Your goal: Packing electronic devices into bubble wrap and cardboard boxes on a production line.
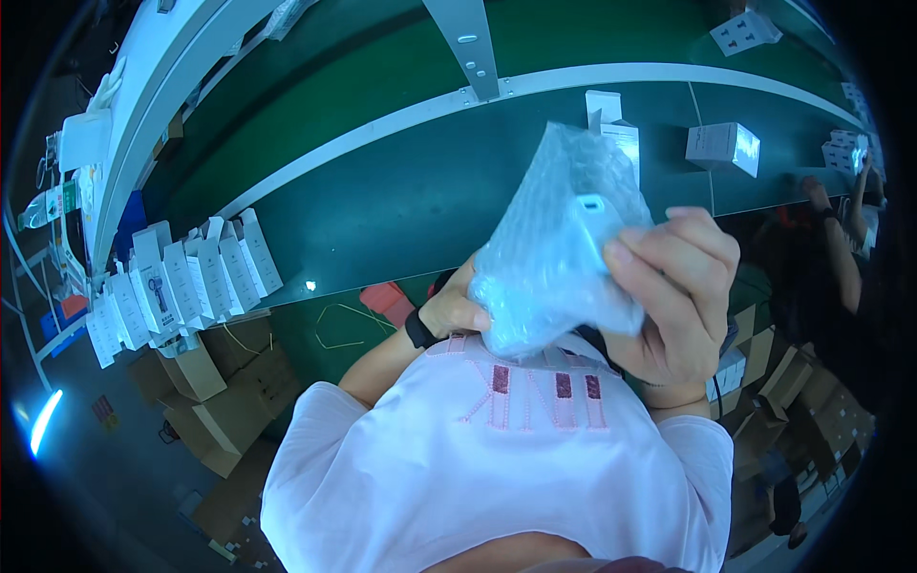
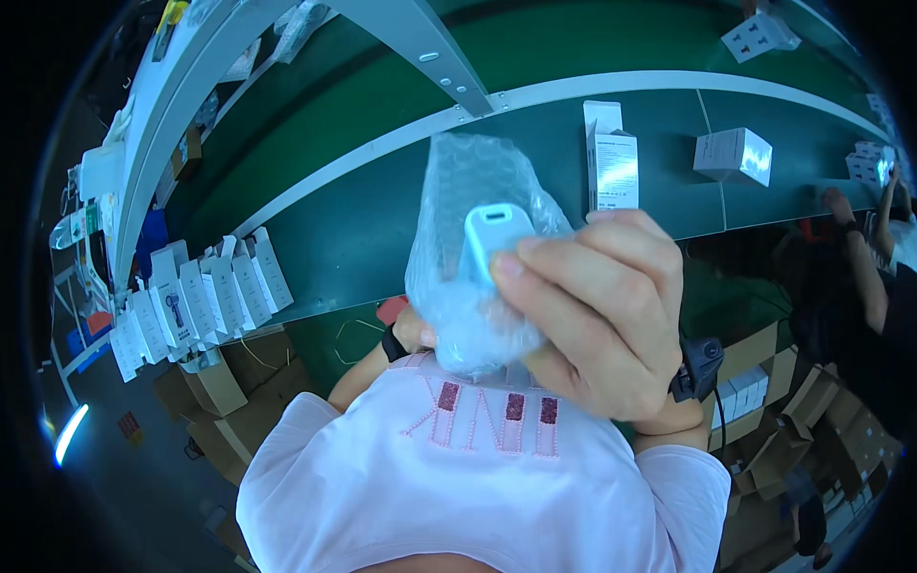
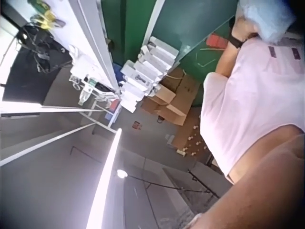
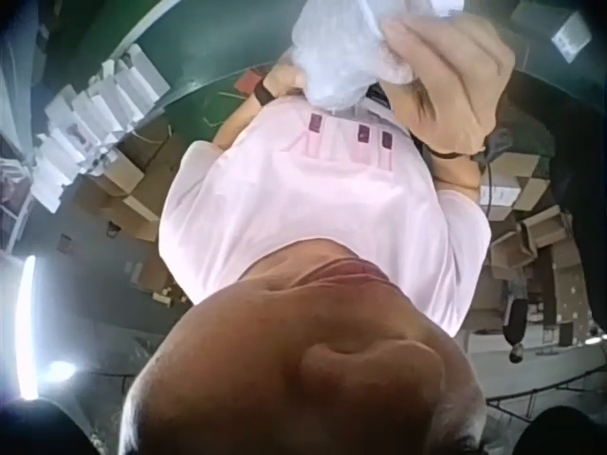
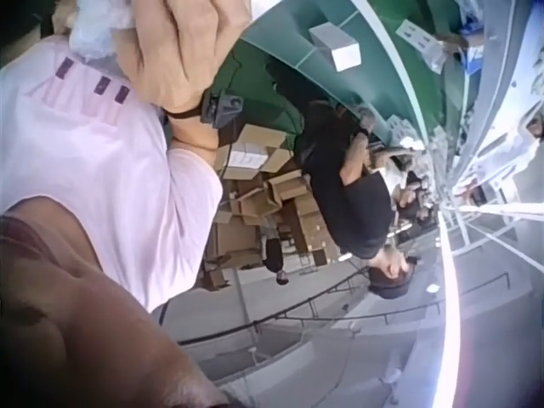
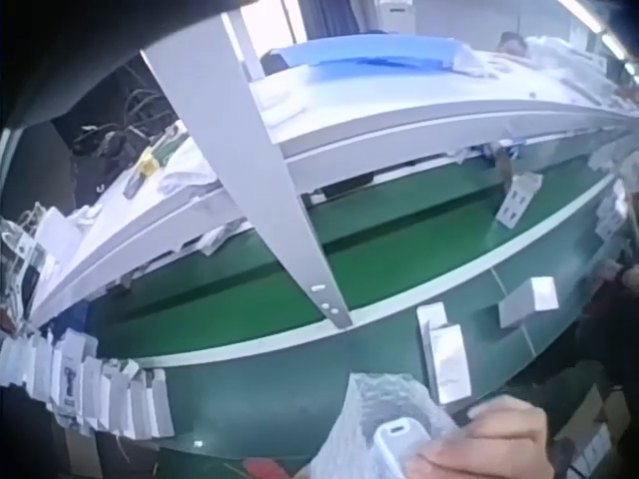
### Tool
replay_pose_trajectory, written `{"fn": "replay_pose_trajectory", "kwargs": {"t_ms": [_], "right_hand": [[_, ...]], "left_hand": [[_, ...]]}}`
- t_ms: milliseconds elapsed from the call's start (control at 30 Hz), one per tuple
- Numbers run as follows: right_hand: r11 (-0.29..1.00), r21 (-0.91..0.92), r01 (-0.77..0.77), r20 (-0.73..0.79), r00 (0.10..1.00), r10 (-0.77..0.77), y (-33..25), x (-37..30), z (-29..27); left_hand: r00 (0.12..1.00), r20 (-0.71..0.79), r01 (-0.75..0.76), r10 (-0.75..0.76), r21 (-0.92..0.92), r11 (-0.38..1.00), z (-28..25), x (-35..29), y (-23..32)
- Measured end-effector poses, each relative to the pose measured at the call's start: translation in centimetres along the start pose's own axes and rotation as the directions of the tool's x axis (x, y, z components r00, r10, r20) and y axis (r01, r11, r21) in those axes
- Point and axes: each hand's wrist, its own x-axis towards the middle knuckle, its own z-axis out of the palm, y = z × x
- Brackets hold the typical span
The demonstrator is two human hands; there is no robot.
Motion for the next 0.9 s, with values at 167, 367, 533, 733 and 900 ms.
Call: {"fn": "replay_pose_trajectory", "kwargs": {"t_ms": [167,367,533,733,900], "right_hand": [[0.953,0.291,-0.080,-0.101,0.988,0.113,-1.1,-1.6,0.2],[0.301,0.701,-0.646,0.367,0.689,0.625,-3.1,1.1,-1.6],[0.339,0.725,-0.599,0.431,0.779,0.455,-4.7,1.6,-1.4],[0.367,0.691,-0.623,0.415,0.757,0.505,-5.3,1.5,-1.0],[0.369,0.601,-0.709,0.501,0.694,0.516,-6.5,1.9,0.7]], "left_hand": [[0.957,0.270,-0.137,0.105,0.101,0.985,-2.4,0.2,1.1],[0.888,0.353,-0.370,0.296,0.163,0.915,-2.1,-0.8,2.9],[0.726,0.470,-0.654,0.502,0.248,0.715,0.7,-0.5,5.2],[0.816,0.315,-0.575,0.485,0.356,0.736,-0.7,-2.0,4.2],[0.690,0.574,-0.698,0.442,0.363,0.618,0.3,-1.8,5.2]]}}
